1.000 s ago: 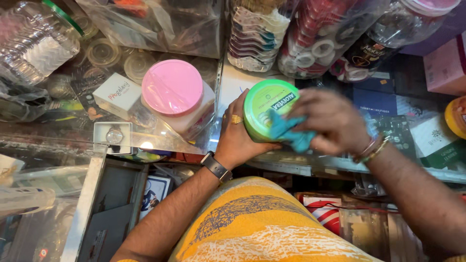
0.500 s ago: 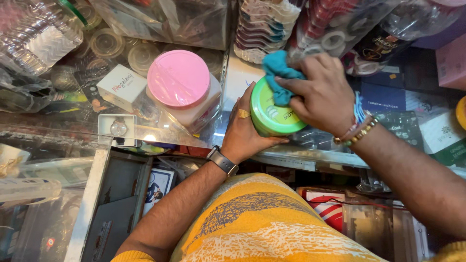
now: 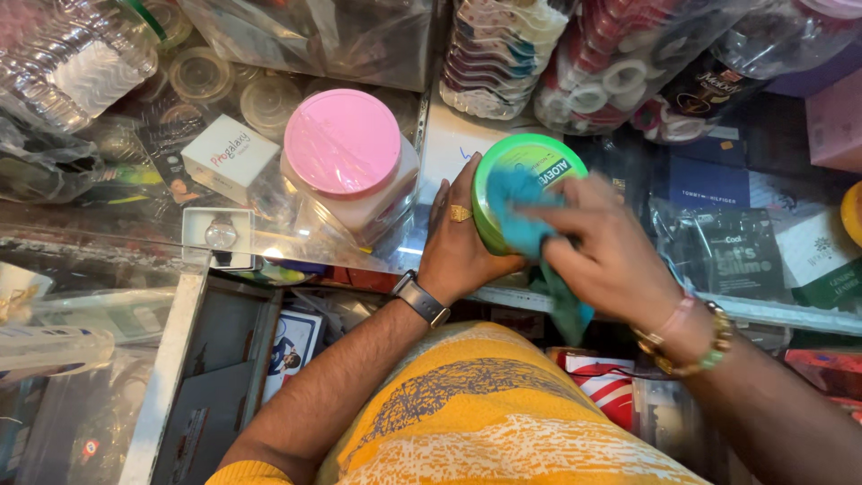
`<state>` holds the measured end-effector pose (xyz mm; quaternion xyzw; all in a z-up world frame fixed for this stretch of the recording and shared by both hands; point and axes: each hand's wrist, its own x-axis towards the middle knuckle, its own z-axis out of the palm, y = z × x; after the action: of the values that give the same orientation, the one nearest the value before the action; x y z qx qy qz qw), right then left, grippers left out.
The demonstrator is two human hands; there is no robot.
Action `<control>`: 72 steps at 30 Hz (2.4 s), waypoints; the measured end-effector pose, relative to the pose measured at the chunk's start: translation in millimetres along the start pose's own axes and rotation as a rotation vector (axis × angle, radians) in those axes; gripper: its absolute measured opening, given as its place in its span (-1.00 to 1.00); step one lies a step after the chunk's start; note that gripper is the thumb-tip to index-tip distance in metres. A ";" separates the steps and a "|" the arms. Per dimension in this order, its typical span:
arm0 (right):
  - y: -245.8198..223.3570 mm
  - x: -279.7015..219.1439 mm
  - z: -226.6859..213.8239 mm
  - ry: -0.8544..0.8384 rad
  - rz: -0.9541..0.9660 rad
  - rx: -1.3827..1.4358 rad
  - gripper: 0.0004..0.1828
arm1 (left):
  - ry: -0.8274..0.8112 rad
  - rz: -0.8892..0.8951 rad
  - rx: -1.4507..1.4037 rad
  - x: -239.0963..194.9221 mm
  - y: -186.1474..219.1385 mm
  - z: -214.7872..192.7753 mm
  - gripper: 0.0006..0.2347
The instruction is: The person wipes various containers and jars with a blue cloth, picking them up one by one and cleaning their lids and sides.
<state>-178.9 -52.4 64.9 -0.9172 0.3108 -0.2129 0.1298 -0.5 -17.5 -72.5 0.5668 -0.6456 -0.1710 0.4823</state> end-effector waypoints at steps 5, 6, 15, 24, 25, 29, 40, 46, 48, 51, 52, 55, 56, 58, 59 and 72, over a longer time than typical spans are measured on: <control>-4.5 22.7 21.1 0.076 -0.072 -0.115 -0.54 | 0.020 -0.001 -0.035 -1.2 -3.8 1.6 0.13; -6.5 21.2 21.0 0.055 -0.111 -0.119 -0.53 | 0.027 -0.003 -0.051 -3.5 -5.2 2.1 0.11; 19.8 -1.1 11.4 -0.126 -0.229 0.051 -0.74 | -0.004 0.026 -0.030 -1.7 -8.0 -0.5 0.17; 52.2 -11.2 -8.2 -0.153 -0.213 0.027 -0.62 | 0.012 0.005 -0.016 -0.8 -6.1 0.5 0.19; 44.1 -8.0 0.9 -0.177 -0.345 0.028 -0.56 | 0.014 0.017 -0.010 -1.6 -8.2 1.6 0.18; 32.4 28.0 23.6 -0.150 -0.402 -0.041 -0.57 | 0.029 0.057 0.007 -4.5 -15.6 4.9 0.15; 32.3 16.8 18.3 0.139 0.155 -0.172 -0.59 | 0.047 0.028 -0.017 -0.4 -3.0 -0.7 0.17; -16.3 3.8 28.6 -0.006 -0.182 -0.036 -0.56 | 0.051 0.068 0.035 -10.8 -22.9 13.3 -0.02; -5.4 31.9 34.6 -0.090 -0.258 -0.008 -0.56 | -0.021 0.008 0.136 -13.4 -36.8 24.1 -0.20; 14.3 74.5 40.3 -0.067 -0.288 -0.112 -0.61 | 0.062 -0.014 0.196 -15.2 -41.6 35.7 -0.27; 18.7 79.8 40.5 -0.033 -0.285 -0.171 -0.63 | 0.055 -0.002 0.154 -15.8 -40.0 32.1 -0.27; 34.5 78.1 33.9 -0.012 0.076 -0.054 -0.68 | 0.025 0.023 0.028 -13.3 -25.0 10.2 -0.23; 40.9 72.2 31.0 0.022 0.114 -0.057 -0.68 | 0.007 0.026 -0.016 -10.7 -18.6 3.2 -0.18; 52.5 48.7 27.6 0.088 0.189 -0.062 -0.68 | -0.003 0.027 -0.066 -6.8 -7.0 -6.5 -0.08; 58.4 34.3 28.1 0.108 0.235 -0.034 -0.67 | 0.002 0.030 -0.074 -4.8 -2.2 -8.2 -0.04; 82.9 -85.0 70.1 0.619 0.661 1.406 -0.59 | -0.224 -0.405 -0.544 11.8 11.2 -30.7 -0.11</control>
<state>-249.4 -55.9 -53.5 -0.3840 0.3803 -0.5506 0.6362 19.5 -14.7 -44.3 0.5119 -0.4995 -0.4900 0.4984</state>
